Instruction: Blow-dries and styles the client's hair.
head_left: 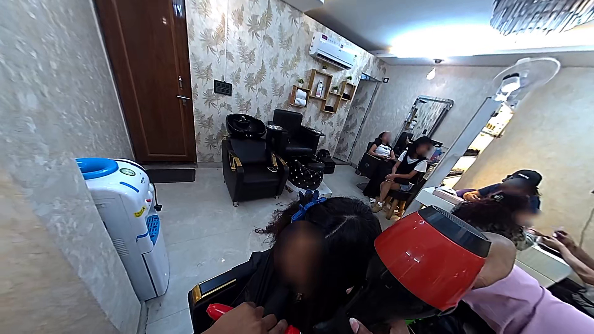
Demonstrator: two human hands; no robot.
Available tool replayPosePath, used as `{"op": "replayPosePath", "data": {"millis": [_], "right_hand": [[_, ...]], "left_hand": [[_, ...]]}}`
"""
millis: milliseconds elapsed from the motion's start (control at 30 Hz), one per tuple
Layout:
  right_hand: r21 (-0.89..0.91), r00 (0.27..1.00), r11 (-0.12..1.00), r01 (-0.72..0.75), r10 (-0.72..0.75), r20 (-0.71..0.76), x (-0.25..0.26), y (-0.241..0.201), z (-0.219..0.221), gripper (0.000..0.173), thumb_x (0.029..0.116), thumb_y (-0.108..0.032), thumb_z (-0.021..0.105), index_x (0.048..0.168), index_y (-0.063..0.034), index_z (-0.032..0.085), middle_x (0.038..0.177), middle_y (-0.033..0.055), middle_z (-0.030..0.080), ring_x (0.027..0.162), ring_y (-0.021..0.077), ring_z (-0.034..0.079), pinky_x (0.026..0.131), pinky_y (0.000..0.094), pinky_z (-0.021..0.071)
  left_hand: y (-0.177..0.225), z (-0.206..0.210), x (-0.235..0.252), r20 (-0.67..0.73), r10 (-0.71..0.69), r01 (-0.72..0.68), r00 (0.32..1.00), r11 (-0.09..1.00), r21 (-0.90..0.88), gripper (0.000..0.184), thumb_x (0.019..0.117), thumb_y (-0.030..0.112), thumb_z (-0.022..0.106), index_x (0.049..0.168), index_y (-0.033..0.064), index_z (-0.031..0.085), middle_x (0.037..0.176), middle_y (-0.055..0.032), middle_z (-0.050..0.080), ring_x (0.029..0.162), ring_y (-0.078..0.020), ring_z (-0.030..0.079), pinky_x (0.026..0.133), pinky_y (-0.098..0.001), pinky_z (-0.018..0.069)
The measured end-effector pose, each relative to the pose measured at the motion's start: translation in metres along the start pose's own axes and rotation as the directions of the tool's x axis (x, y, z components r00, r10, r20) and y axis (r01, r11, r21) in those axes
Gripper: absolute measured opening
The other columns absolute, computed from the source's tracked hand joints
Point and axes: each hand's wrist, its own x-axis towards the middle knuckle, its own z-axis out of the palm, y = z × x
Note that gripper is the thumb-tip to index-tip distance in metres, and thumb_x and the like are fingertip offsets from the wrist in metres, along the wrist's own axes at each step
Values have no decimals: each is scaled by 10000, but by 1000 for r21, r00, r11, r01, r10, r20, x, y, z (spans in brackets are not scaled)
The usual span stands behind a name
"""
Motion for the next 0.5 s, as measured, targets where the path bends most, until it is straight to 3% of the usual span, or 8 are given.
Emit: {"op": "replayPosePath", "data": {"millis": [133,233,367,500], "right_hand": [[-27,1000,999,-21,20,-1,-3,-3,0,494,838,26,707,1228,196,457,1099,119,641,1038,-9,630,907,155,528],[-26,1000,1000,-17,17,-16,-1,-4,2,478,834,38,703,1221,185,463,1098,122,637,1031,-2,632,898,156,532],[-46,999,998,48,-48,3,4,1,-1,469,814,43,697,1213,161,480,1090,90,666,1006,-8,649,919,186,545],[-33,1000,999,28,-29,-6,5,4,0,539,830,17,715,1250,201,431,1129,136,630,1034,-4,634,900,164,538]], "left_hand": [[-1,6,4,-120,0,12,993,995,98,233,877,66,648,1087,-5,717,756,-136,688,616,-318,684,518,-430,536],[0,4,7,-107,-81,84,991,996,24,198,898,91,648,1050,-20,709,809,-164,715,677,-345,712,570,-458,562],[1,-8,17,126,-238,255,963,957,-139,193,917,33,636,1068,-87,628,1027,-281,702,893,-458,725,673,-561,571],[1,-27,29,432,-261,334,863,937,-102,244,1011,78,537,1211,-57,576,942,-278,692,855,-481,702,692,-600,526]]}}
